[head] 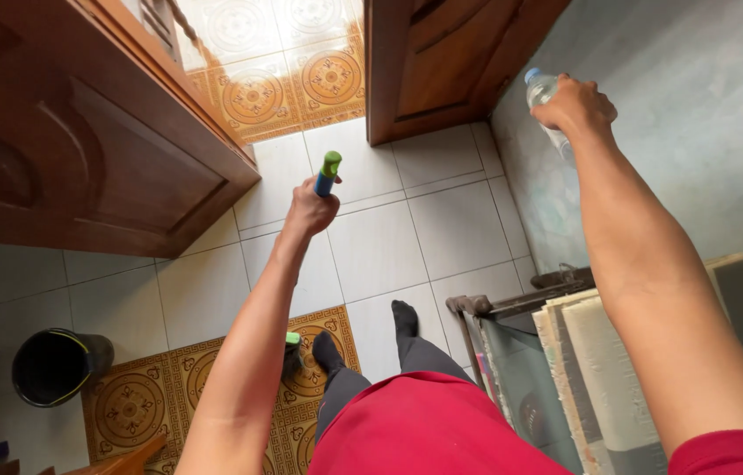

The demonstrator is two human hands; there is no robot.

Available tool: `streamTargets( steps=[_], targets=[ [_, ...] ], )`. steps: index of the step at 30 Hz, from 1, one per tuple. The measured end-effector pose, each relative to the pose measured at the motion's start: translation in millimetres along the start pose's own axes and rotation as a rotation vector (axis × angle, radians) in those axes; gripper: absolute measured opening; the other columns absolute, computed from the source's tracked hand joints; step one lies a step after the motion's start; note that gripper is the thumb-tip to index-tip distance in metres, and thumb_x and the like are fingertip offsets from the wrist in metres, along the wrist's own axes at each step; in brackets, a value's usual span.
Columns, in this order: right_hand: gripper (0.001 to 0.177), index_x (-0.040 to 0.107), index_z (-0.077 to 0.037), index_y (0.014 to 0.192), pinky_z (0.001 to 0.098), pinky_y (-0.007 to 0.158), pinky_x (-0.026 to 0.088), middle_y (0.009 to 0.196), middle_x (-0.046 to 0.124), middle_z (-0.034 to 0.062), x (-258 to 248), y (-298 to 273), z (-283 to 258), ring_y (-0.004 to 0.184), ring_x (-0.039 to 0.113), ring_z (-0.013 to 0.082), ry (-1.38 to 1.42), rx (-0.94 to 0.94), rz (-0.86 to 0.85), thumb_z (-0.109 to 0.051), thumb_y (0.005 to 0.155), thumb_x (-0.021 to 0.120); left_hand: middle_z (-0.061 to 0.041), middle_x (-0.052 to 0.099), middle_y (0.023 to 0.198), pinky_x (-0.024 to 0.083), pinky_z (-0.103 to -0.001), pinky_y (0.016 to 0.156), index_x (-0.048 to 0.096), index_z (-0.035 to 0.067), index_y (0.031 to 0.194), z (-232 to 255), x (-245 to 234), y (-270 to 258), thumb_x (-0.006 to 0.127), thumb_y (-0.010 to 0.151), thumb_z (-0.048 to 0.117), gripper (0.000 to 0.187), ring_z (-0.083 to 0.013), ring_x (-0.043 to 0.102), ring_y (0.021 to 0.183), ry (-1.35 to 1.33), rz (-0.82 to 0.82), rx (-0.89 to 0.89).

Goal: Mop the tiled floor in a residential hallway.

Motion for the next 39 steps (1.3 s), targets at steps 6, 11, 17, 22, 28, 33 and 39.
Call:
streamTargets(
  steps=[6,11,17,22,28,33,39],
  targets=[
    [0.075,0.053,-0.022,0.149,0.0542,0.095,0.055,0.136,0.064,0.0142,40,3,30,0.122,0.063,0.0386,-0.042,0.007,-0.109,-0.046,0.082,0.075,-0.023,0.071,0.110,0.055,-0.045,0.087,0.069,0.015,0.118,3,21,-6,0.051,0.080,0.007,0.043,-0.0390,0.069,0.096,0.076,-0.014,0.037],
    [0.085,0.048,-0.024,0.152,0.0570,0.097,0.051,0.137,0.062,0.0121,76,-26,-25,0.127,0.055,0.0385,-0.061,-0.264,-0.087,-0.052,0.077,0.077,-0.024,0.069,0.113,0.054,-0.048,0.086,0.069,0.014,0.118,-6,-18,-46,0.051,0.080,0.006,0.043,-0.0407,0.067,0.098,0.095,0.050,0.056],
    [0.081,0.054,-0.033,0.152,0.0541,0.101,0.053,0.134,0.067,0.0116,112,-142,-141,0.123,0.064,0.0354,-0.007,-0.358,-0.286,-0.053,0.077,0.075,-0.025,0.072,0.103,0.056,-0.046,0.089,0.069,0.013,0.118,-38,-98,-117,0.043,0.083,0.006,0.044,-0.0376,0.070,0.091,0.062,0.102,-0.015],
    [0.098,0.040,-0.036,0.158,0.0477,0.104,0.051,0.127,0.072,0.0116,165,-227,-237,0.122,0.064,0.0307,0.035,-0.497,-0.365,-0.057,0.071,0.080,-0.021,0.071,0.100,0.055,-0.044,0.086,0.071,0.013,0.115,-76,-151,-176,0.039,0.080,0.004,0.048,-0.0312,0.071,0.086,0.041,0.179,0.023],
    [0.095,0.044,-0.023,0.156,0.0444,0.102,0.050,0.141,0.057,0.0203,156,-325,-282,0.123,0.059,0.0356,0.287,-0.692,-0.175,-0.059,0.077,0.084,-0.021,0.074,0.095,0.060,-0.043,0.078,0.072,0.012,0.112,-80,-157,-228,0.042,0.083,0.005,0.043,-0.0267,0.072,0.078,-0.011,0.108,0.038],
    [0.105,0.022,-0.018,0.163,0.0368,0.089,0.057,0.124,0.071,0.0164,104,-402,-205,0.107,0.069,0.0270,0.868,-0.352,-0.240,-0.045,0.077,0.075,-0.023,0.072,0.106,0.056,-0.045,0.088,0.070,0.010,0.116,-31,-101,-231,0.051,0.082,0.008,0.039,-0.0377,0.071,0.092,-0.092,0.149,0.306],
    [0.081,0.044,-0.004,0.152,0.0342,0.094,0.054,0.130,0.065,0.0133,92,-389,-61,0.118,0.065,0.0192,1.195,-0.432,-0.001,-0.039,0.086,0.076,-0.027,0.070,0.110,0.052,-0.049,0.092,0.058,0.011,0.133,71,-5,-246,0.051,0.077,0.007,0.057,-0.0474,0.064,0.103,-0.077,-0.074,0.411]
  ],
)
Point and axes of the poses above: each hand's wrist, its own y-axis towards the middle knuckle, its own x-axis out of the palm, z = x × y, the point moved 7 cm from there along y, towards the middle knuckle
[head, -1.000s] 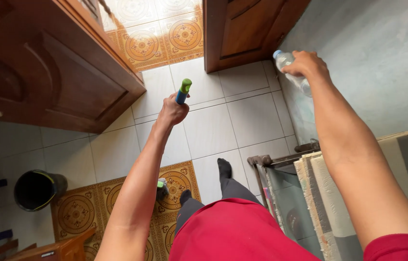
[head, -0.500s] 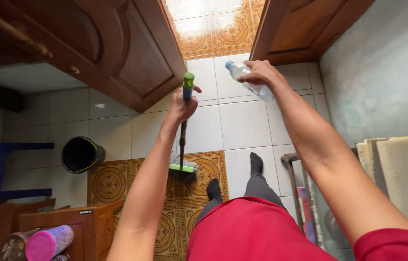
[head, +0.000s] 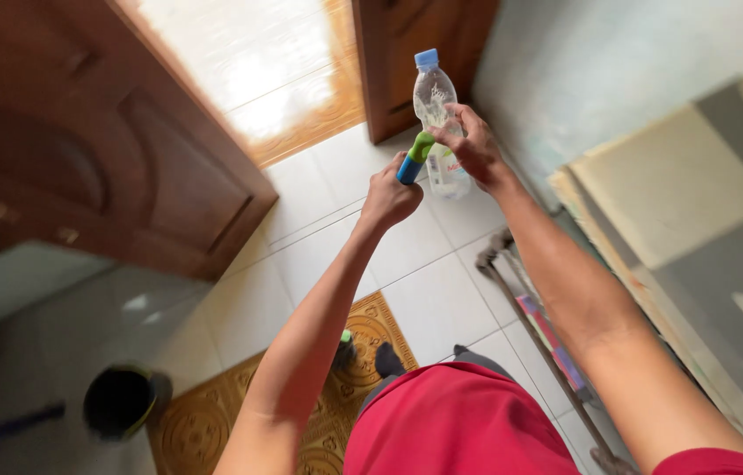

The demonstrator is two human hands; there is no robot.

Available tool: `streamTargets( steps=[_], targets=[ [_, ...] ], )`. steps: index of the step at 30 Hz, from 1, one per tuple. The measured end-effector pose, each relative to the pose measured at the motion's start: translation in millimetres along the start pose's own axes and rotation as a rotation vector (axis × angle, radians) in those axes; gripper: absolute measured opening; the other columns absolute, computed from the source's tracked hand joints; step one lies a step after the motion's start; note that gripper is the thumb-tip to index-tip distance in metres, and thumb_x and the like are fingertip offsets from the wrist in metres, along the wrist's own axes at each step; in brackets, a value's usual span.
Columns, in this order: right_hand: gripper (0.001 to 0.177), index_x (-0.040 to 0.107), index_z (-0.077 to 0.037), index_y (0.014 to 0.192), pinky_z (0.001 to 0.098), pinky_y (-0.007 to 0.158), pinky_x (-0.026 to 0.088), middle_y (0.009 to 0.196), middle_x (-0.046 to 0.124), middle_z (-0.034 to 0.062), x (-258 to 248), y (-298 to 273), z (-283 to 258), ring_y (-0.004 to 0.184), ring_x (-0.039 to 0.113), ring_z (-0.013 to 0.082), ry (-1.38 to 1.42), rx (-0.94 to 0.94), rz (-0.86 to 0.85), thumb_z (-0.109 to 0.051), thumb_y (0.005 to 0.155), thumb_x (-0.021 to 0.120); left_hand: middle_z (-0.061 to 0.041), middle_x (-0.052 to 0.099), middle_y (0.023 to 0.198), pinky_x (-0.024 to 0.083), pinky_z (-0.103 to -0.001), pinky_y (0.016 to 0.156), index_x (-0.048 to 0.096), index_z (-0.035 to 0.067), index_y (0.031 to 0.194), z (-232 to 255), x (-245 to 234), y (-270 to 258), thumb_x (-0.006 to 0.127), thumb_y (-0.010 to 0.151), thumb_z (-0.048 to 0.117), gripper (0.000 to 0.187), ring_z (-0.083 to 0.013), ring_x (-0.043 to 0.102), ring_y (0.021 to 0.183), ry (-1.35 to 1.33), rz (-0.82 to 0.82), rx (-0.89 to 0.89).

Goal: Mop the tiled floor in a residential hallway.

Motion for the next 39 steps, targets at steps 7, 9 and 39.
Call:
streamTargets(
  steps=[7,9,39],
  targets=[
    [0.061,0.058,-0.002,0.126,0.0392,0.095,0.054,0.127,0.056,0.0126,-203,-92,39,0.113,0.063,0.0265,-0.095,-0.078,0.302,-0.028,0.074,0.077,-0.022,0.073,0.101,0.055,-0.047,0.084,0.054,0.018,0.137,114,160,7,0.047,0.074,0.009,0.065,-0.0428,0.070,0.096,-0.064,-0.340,-0.010],
    [0.060,0.061,-0.003,0.124,0.0421,0.095,0.053,0.124,0.057,0.0154,-261,-124,61,0.110,0.061,0.0297,-0.188,-0.088,0.455,-0.033,0.077,0.084,-0.023,0.072,0.100,0.054,-0.047,0.085,0.054,0.018,0.140,136,199,5,0.049,0.074,0.009,0.067,-0.0437,0.067,0.096,-0.032,-0.369,0.048],
    [0.070,0.076,0.014,0.110,0.0495,0.088,0.062,0.107,0.078,0.0270,-392,-249,168,0.103,0.075,0.0371,-0.644,0.870,0.205,-0.039,0.068,0.094,-0.018,0.068,0.077,0.054,-0.040,0.069,0.064,0.010,0.130,212,352,-25,0.052,0.075,0.009,0.056,-0.0272,0.067,0.071,-0.152,-0.644,0.256]
  ],
)
Point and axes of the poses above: each hand's wrist, its own y-axis towards the middle knuckle, its own x-axis out of the palm, z = x × y, the point moved 7 cm from there along y, towards the middle knuckle
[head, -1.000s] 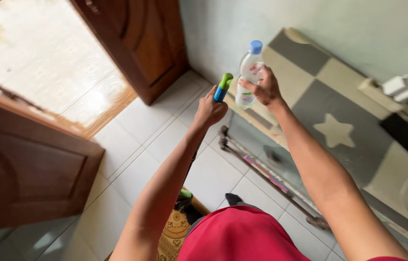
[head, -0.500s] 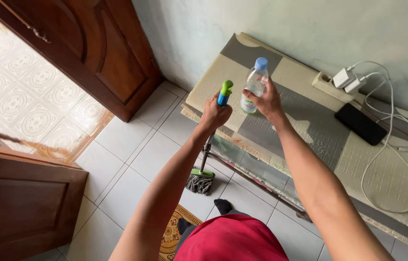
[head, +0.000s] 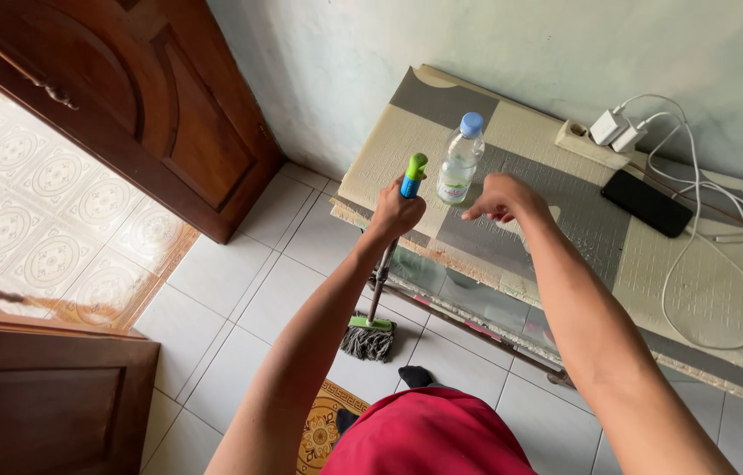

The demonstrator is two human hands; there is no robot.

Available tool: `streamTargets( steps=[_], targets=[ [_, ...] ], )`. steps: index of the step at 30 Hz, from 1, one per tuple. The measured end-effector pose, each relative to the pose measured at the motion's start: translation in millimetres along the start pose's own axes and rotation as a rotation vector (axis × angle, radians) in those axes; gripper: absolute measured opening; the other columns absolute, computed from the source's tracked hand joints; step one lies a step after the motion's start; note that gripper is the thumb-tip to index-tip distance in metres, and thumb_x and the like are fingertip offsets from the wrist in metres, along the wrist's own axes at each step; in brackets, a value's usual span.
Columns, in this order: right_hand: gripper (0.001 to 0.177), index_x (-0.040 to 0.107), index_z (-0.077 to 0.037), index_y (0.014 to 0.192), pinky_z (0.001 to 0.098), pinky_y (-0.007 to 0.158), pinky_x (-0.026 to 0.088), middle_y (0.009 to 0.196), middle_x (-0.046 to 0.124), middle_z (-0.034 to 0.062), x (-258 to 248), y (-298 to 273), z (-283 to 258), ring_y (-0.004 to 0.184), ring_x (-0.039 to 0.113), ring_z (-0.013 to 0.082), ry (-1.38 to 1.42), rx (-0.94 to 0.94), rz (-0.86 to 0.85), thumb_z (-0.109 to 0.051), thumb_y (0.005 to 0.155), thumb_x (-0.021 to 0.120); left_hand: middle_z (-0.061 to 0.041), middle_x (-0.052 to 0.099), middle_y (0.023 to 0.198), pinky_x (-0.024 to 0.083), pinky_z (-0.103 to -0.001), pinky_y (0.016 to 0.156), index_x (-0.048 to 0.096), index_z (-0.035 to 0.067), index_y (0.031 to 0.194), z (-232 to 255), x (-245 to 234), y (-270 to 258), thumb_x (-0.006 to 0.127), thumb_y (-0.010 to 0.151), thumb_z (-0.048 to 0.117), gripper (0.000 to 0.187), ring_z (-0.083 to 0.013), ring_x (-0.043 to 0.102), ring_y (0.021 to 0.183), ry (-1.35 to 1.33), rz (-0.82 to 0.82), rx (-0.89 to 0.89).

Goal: Mop the tiled floor in a residential hallway.

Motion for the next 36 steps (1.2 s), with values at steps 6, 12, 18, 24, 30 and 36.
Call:
streamTargets(
  steps=[6,12,18,24,30,36],
  targets=[
    [0.041,0.072,-0.001,0.111,0.0415,0.080,0.064,0.095,0.078,0.0149,56,-60,-71,0.091,0.077,0.0243,0.125,-0.221,-0.496,-0.039,0.096,0.063,-0.015,0.065,0.072,0.054,-0.040,0.068,0.064,0.012,0.131,-14,-27,-14,0.050,0.074,0.008,0.059,-0.0261,0.066,0.067,-0.018,0.027,0.005],
    [0.056,0.049,-0.008,0.139,0.0452,0.084,0.062,0.106,0.073,0.0235,144,-68,-164,0.097,0.073,0.0312,0.485,-0.315,-0.633,-0.044,0.095,0.050,-0.013,0.066,0.075,0.054,-0.043,0.068,0.062,0.021,0.133,-3,-105,-65,0.049,0.078,0.006,0.059,-0.0274,0.067,0.068,-0.018,0.137,-0.100],
    [0.062,0.042,0.018,0.124,0.0594,0.087,0.061,0.119,0.058,0.0419,315,-22,-229,0.103,0.069,0.0509,1.044,0.156,-0.856,-0.036,0.098,0.058,-0.012,0.068,0.075,0.054,-0.039,0.068,0.063,0.019,0.131,-29,-179,-119,0.050,0.084,0.005,0.050,-0.0242,0.068,0.067,-0.078,0.308,0.010],
    [0.039,0.057,0.000,0.095,0.0436,0.070,0.060,0.098,0.057,0.0283,362,-61,-317,0.084,0.067,0.0337,1.062,0.200,-0.775,-0.038,0.095,0.065,-0.010,0.063,0.073,0.052,-0.035,0.065,0.066,0.016,0.128,-36,-258,-200,0.053,0.090,0.007,0.041,-0.0222,0.062,0.066,-0.137,0.443,-0.061],
    [0.010,0.058,0.002,0.080,0.0304,0.053,0.058,0.069,0.063,0.0132,390,-38,-386,0.056,0.062,0.0210,1.005,0.083,-0.842,0.000,0.088,0.064,-0.010,0.070,0.106,0.054,-0.031,0.089,0.064,0.003,0.126,-30,-324,-252,0.060,0.069,0.003,0.057,-0.0179,0.066,0.100,-0.912,0.246,0.210],
    [0.015,0.057,-0.002,0.078,0.0256,0.048,0.055,0.068,0.060,0.0082,370,-102,-457,0.055,0.060,0.0160,0.705,-0.138,-0.931,-0.002,0.088,0.067,-0.014,0.065,0.108,0.054,-0.036,0.093,0.060,-0.004,0.124,-66,-362,-279,0.066,0.096,0.025,0.041,-0.0215,0.064,0.098,-1.148,0.430,0.130]
  ],
)
Point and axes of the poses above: each hand's wrist, its own y-axis towards the middle knuckle, its own x-axis out of the palm, z = x × y, the point moved 7 cm from there along y, towards the middle knuckle
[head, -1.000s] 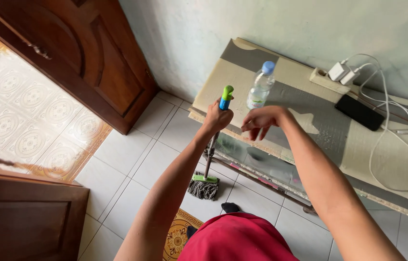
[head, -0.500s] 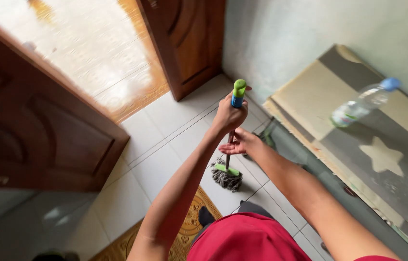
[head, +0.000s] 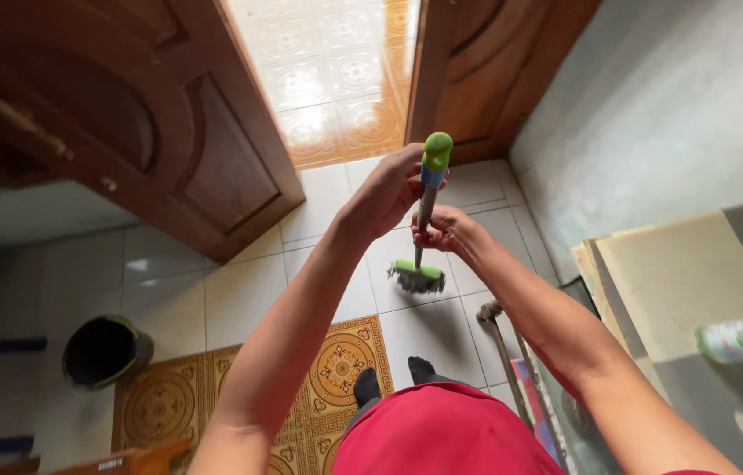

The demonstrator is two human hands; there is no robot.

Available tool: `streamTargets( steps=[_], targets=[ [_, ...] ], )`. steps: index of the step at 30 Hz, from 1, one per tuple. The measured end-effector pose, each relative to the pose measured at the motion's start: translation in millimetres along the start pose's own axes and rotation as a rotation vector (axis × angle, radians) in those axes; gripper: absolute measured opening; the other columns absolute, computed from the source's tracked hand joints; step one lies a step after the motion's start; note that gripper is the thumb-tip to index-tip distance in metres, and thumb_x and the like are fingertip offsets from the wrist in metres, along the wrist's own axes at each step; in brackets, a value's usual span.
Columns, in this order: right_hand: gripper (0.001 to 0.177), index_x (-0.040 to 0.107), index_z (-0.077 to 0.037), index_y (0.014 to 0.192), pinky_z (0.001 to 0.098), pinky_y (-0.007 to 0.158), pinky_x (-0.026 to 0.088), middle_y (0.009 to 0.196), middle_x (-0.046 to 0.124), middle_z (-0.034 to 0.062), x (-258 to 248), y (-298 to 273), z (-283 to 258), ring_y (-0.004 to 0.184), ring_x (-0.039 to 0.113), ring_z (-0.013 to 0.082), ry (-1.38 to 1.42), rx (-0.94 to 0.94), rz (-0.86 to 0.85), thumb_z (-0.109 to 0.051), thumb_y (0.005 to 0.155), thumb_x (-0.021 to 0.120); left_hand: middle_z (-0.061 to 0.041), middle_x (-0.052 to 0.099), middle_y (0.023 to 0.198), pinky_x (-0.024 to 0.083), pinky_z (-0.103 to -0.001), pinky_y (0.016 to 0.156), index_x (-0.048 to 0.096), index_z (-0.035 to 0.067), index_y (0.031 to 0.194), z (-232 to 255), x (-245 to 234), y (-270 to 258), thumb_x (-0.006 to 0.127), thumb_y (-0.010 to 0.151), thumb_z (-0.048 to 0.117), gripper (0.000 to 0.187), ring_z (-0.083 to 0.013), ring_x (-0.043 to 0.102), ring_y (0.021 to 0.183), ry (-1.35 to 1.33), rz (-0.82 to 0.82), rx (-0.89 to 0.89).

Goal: Mop the tiled floor in a residential hallway.

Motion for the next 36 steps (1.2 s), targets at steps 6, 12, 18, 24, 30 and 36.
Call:
streamTargets(
  steps=[6,12,18,24,30,36],
  targets=[
    [0.015,0.060,-0.002,0.081,0.0275,0.048,0.055,0.068,0.061,0.0072,46,23,-43,0.056,0.061,0.0146,-0.186,-0.128,-0.191,-0.009,0.093,0.066,-0.008,0.065,0.104,0.051,-0.032,0.086,0.062,0.006,0.119,27,-3,-31,0.074,0.089,0.028,0.039,-0.0151,0.061,0.094,0.359,0.288,0.003],
    [0.015,0.064,0.009,0.093,0.0338,0.051,0.056,0.077,0.067,0.0134,70,77,-43,0.061,0.066,0.0205,-0.271,-0.306,-0.314,-0.005,0.093,0.066,-0.007,0.061,0.094,0.060,-0.038,0.080,0.058,0.004,0.110,-36,-28,-75,0.068,0.096,0.034,0.035,-0.0195,0.063,0.084,-0.088,0.651,-0.122],
    [0.021,0.054,0.009,0.108,0.0349,0.053,0.061,0.077,0.062,0.0173,94,115,19,0.062,0.066,0.0244,-0.201,-0.147,-0.181,-0.007,0.096,0.060,-0.013,0.057,0.084,0.062,-0.033,0.063,0.047,-0.007,0.101,-139,-95,-106,0.057,0.105,0.018,0.028,-0.0216,0.063,0.067,-0.615,0.874,-0.207],
    [0.021,0.036,-0.001,0.121,0.0262,0.041,0.042,0.085,0.059,0.0215,88,245,177,0.052,0.044,0.0147,-0.173,0.303,-0.048,-0.012,0.103,0.037,-0.003,0.046,0.072,0.043,-0.022,0.041,0.046,0.003,0.092,-256,-199,-147,0.054,0.106,0.032,0.033,-0.0104,0.048,0.052,-0.808,0.987,-0.248],
    [0.020,0.039,0.004,0.116,0.0276,0.040,0.037,0.079,0.053,0.0155,108,259,261,0.052,0.044,0.0155,-0.287,0.384,0.044,-0.010,0.103,0.033,-0.001,0.046,0.072,0.038,-0.022,0.039,0.044,0.006,0.091,-286,-252,-198,0.046,0.108,0.038,0.037,-0.0083,0.043,0.052,-0.907,1.135,-0.410],
    [0.008,0.050,0.003,0.099,0.0307,0.038,0.038,0.067,0.050,0.0097,162,245,238,0.047,0.046,0.0174,-0.379,0.278,0.135,-0.004,0.096,0.045,0.001,0.043,0.068,0.032,-0.021,0.035,0.043,0.008,0.087,-252,-287,-219,0.046,0.107,0.032,0.031,-0.0059,0.038,0.048,-0.811,1.113,-0.493]
  ],
)
Point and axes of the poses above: each hand's wrist, its own y-axis towards the middle knuckle, its own x-axis out of the palm, z = x × y, the point moved 7 cm from there along y, towards the middle knuckle
